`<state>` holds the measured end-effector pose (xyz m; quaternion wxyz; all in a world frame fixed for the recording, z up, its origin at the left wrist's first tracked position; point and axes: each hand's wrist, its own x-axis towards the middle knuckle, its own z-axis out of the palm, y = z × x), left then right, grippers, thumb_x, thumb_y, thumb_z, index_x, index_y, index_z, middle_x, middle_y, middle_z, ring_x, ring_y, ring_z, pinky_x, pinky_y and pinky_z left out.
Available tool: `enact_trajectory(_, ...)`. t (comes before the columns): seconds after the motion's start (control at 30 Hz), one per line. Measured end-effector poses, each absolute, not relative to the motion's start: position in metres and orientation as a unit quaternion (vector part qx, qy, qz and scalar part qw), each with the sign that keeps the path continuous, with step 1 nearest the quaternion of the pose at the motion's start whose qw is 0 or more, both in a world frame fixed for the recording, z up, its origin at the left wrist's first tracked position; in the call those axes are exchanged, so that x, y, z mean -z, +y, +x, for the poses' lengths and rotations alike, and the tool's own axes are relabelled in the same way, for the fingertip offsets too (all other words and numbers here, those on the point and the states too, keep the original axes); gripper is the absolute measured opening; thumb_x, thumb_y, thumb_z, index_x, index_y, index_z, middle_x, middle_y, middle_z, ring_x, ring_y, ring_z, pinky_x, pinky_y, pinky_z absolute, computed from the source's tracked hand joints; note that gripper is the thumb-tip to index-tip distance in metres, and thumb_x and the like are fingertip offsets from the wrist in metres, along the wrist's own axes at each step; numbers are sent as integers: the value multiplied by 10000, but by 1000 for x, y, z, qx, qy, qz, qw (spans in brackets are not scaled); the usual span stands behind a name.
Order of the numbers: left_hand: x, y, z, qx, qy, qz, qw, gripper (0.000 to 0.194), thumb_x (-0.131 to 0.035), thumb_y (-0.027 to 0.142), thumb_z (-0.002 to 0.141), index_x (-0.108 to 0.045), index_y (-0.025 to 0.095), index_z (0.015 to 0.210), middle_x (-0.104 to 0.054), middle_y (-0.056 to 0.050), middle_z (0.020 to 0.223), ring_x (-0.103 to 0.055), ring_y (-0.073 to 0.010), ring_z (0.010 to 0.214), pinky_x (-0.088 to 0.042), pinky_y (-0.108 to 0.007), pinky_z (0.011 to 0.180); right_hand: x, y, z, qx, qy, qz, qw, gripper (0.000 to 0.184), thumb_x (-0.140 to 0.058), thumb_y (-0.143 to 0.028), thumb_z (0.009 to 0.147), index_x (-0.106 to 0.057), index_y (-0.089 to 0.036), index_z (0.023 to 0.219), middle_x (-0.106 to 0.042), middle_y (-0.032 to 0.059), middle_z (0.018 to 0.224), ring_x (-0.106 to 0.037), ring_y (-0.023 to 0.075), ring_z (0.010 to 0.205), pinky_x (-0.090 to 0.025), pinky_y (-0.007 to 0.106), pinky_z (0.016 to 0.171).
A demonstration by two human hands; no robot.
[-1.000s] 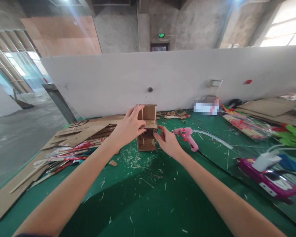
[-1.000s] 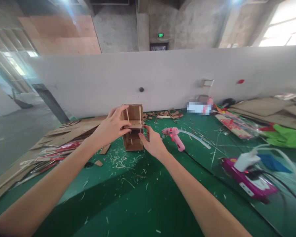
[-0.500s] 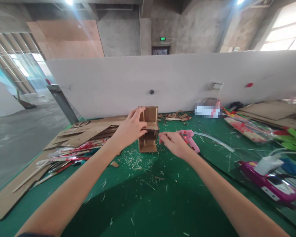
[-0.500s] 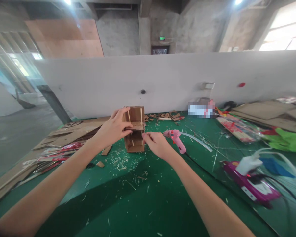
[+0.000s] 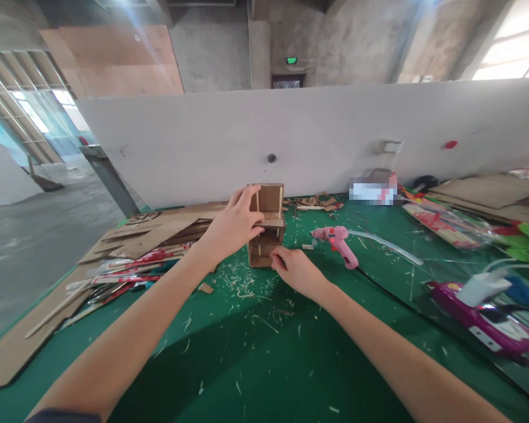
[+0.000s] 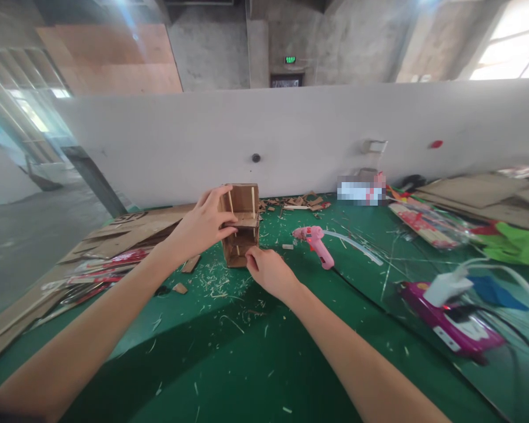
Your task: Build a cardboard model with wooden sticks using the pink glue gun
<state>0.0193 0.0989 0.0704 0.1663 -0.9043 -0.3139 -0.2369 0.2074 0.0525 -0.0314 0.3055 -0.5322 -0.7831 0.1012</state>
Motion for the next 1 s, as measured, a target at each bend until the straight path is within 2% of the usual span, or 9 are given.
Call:
enact_trajectory(0.37,-69,100,20,239,-311,-904,169,183,-583,293,898,-710,162,908,-238,-123,1503,-305,-382,1385,-500,-506,1018,28,55,207,-115,-792,-531,280,223,-419,-161,966,-640,-169,945,-703,53,781,-652,146,691,-430,237,679)
enact_trajectory(0.7,-68,101,20,235,-311,-903,178,181,-582,278,899,-715,159,925,-241,-133,1495,-311,-384,1379,-456,-525,1063,15,60,203,-45,-809,-562,167,271,-363,-192,994,-630,-146,996,-708,99,848,-651,176,737,-362,267,650)
enact_trajectory(1.0,-68,102,19,244,-308,-904,168,202,-557,283,900,-712,158,929,-259,-118,1503,-320,-382,1374,-418,-548,1108,12,69,194,-39,-812,-568,132,247,-392,-137,947,-634,-134,991,-709,149,854,-661,219,732,-401,299,643)
